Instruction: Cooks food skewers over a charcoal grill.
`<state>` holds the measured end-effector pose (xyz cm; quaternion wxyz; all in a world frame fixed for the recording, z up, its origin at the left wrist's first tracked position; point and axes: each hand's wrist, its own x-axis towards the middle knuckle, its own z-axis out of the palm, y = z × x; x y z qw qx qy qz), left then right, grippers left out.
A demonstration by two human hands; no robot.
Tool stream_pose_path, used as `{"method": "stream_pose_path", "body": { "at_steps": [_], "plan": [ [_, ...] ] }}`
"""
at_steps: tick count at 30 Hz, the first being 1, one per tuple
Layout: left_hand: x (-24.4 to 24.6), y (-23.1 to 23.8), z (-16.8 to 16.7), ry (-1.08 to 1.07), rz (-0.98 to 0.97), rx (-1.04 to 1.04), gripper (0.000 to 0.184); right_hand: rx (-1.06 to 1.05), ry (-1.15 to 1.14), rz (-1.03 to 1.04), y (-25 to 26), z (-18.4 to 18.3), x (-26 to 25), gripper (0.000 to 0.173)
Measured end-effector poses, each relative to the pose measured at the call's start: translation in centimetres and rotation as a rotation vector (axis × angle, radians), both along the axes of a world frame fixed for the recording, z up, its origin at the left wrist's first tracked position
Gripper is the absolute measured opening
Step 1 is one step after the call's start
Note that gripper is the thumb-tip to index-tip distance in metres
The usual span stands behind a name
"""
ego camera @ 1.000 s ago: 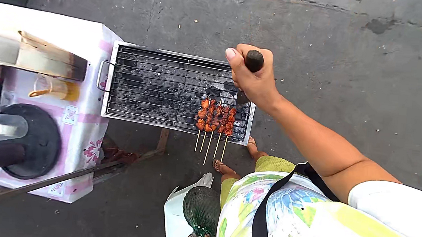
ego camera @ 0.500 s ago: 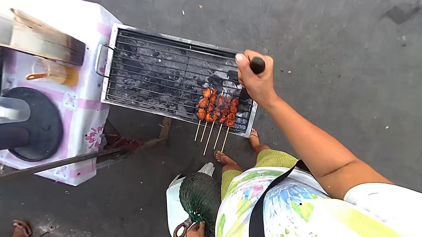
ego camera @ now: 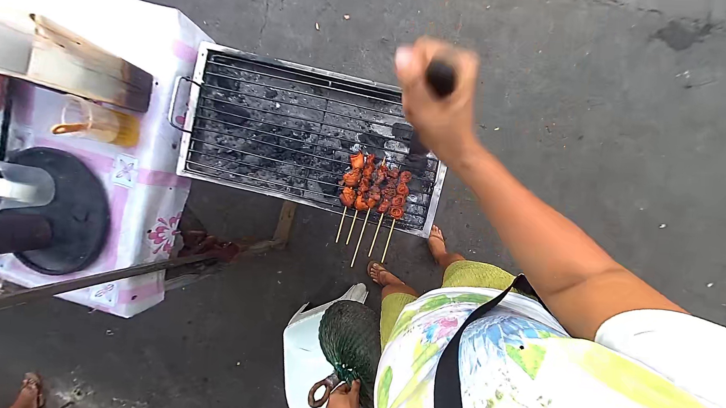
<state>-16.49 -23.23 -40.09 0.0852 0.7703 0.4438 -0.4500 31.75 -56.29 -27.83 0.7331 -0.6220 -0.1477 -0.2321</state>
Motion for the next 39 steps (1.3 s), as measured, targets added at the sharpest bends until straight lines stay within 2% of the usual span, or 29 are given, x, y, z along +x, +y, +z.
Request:
{"method": "stream_pose_path", "body": {
  "at_steps": [1, 2, 4, 6, 10, 12, 13, 16, 19, 21, 25, 27, 28, 31, 33, 35, 39],
  "plan": [
    [0.1, 0.1, 0.0, -0.002, -0.006, 0.003, 0.038, -0.075, 0.027, -0.023, 0.7, -2.9, -0.2, 0.032],
    [0.4, 0.0, -0.4, -0.014, -0.002, 0.005, 0.038, -0.146, 0.043, -0.021, 1.1, -4.0, -0.2, 0.033],
    [-0.4, 0.0, 0.2, 0.004, -0.003, 0.014, 0.040, -0.207, 0.056, 0.018, 1.3, -3.8, -0.4, 0.033],
    [-0.1, -0.1, 0.1, -0.003, 0.001, 0.012, 0.039, -0.171, 0.064, 0.039, 0.4, -1.3, -0.3, 0.031],
    [-0.5, -0.8, 0.2, 0.009, 0.020, -0.005, 0.038, 0.039, 0.066, 0.102, -1.9, 6.7, -1.4, 0.029],
    [-0.3, -1.0, 0.3, 0.020, 0.030, -0.019, 0.037, 0.102, 0.065, 0.094, -2.6, 7.4, -2.4, 0.031],
    [-0.5, -1.1, 0.1, 0.018, 0.029, -0.019, 0.037, 0.113, 0.073, 0.067, -2.5, 5.9, -2.6, 0.032],
    [-0.4, -1.2, 0.4, 0.004, 0.021, -0.018, 0.036, 0.042, 0.170, -0.026, -0.5, -3.0, -3.8, 0.032],
    [-0.1, -0.8, 1.0, 0.024, -0.006, -0.008, 0.035, -0.020, 0.222, 0.024, -0.4, -4.5, -5.1, 0.035],
    [0.5, -0.4, 0.7, 0.015, -0.018, -0.004, 0.035, 0.012, 0.221, 0.044, -1.5, -2.5, -5.1, 0.035],
    [1.2, -0.4, 1.1, 0.013, -0.031, 0.002, 0.035, 0.122, 0.106, 0.027, -3.9, 4.3, -4.8, 0.033],
    [1.9, -0.5, 1.2, 0.010, -0.040, -0.004, 0.036, 0.139, 0.041, -0.006, -3.9, 5.4, -4.2, 0.033],
    [2.1, -0.7, 1.1, 0.015, -0.039, -0.003, 0.036, 0.126, 0.034, -0.035, -3.3, 4.3, -3.7, 0.033],
    [2.0, -0.4, 0.6, -0.002, -0.058, 0.010, 0.036, 0.047, 0.122, -0.092, -0.8, -4.0, -3.5, 0.032],
    [2.5, -0.7, 0.5, -0.014, -0.044, 0.009, 0.037, -0.003, 0.134, -0.065, -0.4, -5.5, -3.1, 0.034],
    [2.7, -0.7, 1.4, -0.012, -0.043, 0.010, 0.036, 0.008, 0.176, -0.030, -1.1, -4.7, -3.6, 0.034],
    [2.6, -1.0, 1.3, 0.017, -0.032, 0.000, 0.036, 0.104, 0.128, 0.000, -4.0, 2.1, -1.1, 0.032]
  ]
}}
